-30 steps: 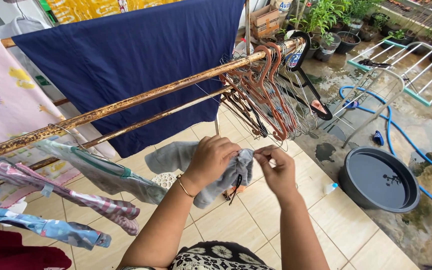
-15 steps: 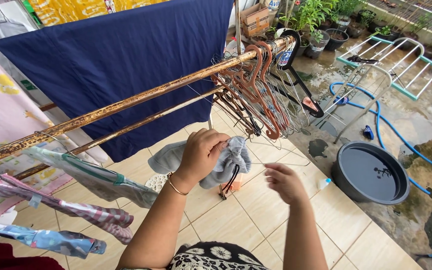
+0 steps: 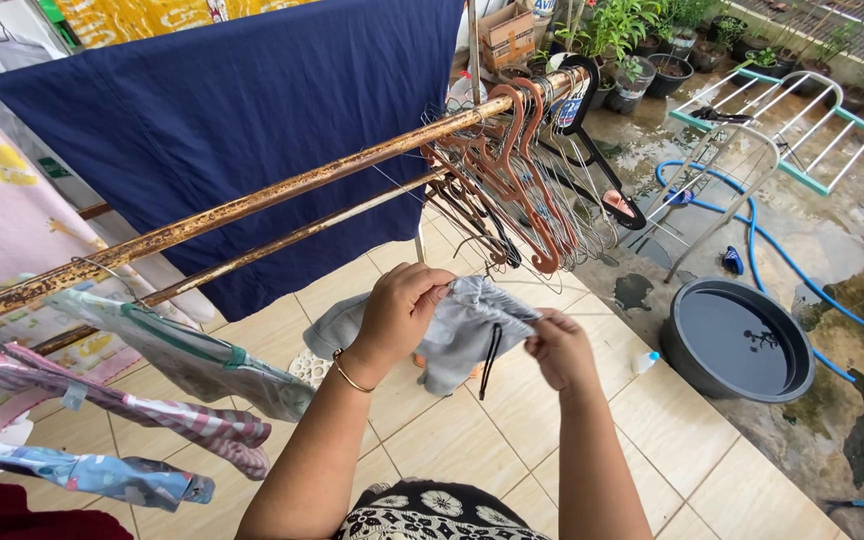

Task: The person takes clothes from an orange laundry basket, places them on hangers, and hangs them on a metal drying rack. Items include shorts, a patterned top, and other garments. The person adjusts spacing on the rack to avoid overlap.

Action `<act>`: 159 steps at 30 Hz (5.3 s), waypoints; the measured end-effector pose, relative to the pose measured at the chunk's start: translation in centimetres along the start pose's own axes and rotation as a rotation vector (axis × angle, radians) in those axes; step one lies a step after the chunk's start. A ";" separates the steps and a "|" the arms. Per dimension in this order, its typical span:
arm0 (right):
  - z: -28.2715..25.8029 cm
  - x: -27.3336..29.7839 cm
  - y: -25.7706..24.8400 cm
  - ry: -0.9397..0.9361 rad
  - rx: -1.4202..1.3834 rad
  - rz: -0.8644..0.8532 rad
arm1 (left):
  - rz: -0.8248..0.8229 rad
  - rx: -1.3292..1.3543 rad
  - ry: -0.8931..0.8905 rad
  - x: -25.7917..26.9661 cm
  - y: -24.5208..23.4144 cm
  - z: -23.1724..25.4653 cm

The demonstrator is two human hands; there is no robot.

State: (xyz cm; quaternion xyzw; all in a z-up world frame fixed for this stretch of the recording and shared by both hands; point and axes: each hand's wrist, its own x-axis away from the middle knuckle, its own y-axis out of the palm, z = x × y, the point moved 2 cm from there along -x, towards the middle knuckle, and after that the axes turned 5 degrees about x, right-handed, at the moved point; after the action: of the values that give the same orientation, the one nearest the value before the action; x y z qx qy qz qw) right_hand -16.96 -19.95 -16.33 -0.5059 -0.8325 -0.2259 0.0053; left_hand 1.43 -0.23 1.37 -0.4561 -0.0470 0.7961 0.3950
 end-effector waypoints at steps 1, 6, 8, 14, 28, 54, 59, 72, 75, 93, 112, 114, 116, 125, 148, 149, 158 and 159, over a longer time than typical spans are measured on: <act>-0.3 -0.1 -0.7 0.003 0.002 0.001 | 0.000 0.001 -0.003 0.3 -0.1 0.0; -3.8 -0.7 -4.7 -0.141 -0.112 0.269 | 0.020 0.025 -0.005 0.5 -0.7 -0.6; -5.4 -0.1 -5.3 -0.164 -0.123 0.336 | 0.015 0.038 -0.007 0.6 -0.6 -0.7; -7.5 0.0 -7.7 -0.264 -0.114 0.481 | -0.020 0.038 -0.010 0.9 0.5 -1.0; -13.3 6.9 1.5 -0.827 0.899 -0.020 | 0.041 0.037 -0.116 1.4 -0.5 -3.6; -12.3 2.8 12.8 -0.686 0.561 -0.593 | 0.735 -0.479 -0.310 6.6 -7.4 -6.9; -10.7 2.8 16.0 -0.637 0.591 -0.631 | 0.804 -0.470 -0.354 7.0 -7.6 -5.9; -4.3 4.6 23.4 -0.662 0.533 -0.831 | 1.044 -0.459 -0.270 9.3 -10.0 0.9; -2.5 5.1 23.8 -0.728 0.611 -0.847 | 1.142 -0.532 -0.251 11.0 -11.0 2.8; -0.5 6.0 24.6 -0.663 0.833 -0.936 | 1.585 -0.706 -0.402 18.4 -13.3 4.6; 1.3 9.5 25.8 -0.711 0.767 -0.749 | 1.489 -0.613 -0.398 21.2 -17.9 5.4; 1.0 10.2 26.1 -0.693 0.759 -0.754 | 1.481 -0.618 -0.410 21.2 -18.2 5.4; 0.8 11.2 26.5 -0.690 0.751 -0.758 | 1.473 -0.607 -0.407 21.2 -18.5 5.9; 2.1 12.0 27.4 -0.694 0.760 -0.757 | 1.484 -0.607 -0.410 23.9 -20.7 6.6; -5.8 11.0 23.8 -0.689 0.570 -0.585 | 1.337 -0.394 -0.410 22.5 -19.9 4.3; -6.1 10.8 23.4 -0.613 0.591 -0.575 | 1.325 -0.353 -0.456 22.2 -19.6 4.3; -7.5 8.7 20.8 -0.508 0.707 -0.607 | 1.219 -0.335 -0.478 20.2 -18.1 3.5; -7.0 8.0 20.4 -0.472 0.746 -0.618 | 1.222 -0.330 -0.486 20.2 -18.0 3.4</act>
State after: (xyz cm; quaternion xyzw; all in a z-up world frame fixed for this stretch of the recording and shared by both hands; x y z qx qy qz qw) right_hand -5.18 -8.03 -0.59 -0.2382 -0.9448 0.2140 -0.0690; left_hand 3.93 26.56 -2.75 -0.2632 0.0110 0.9387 -0.2223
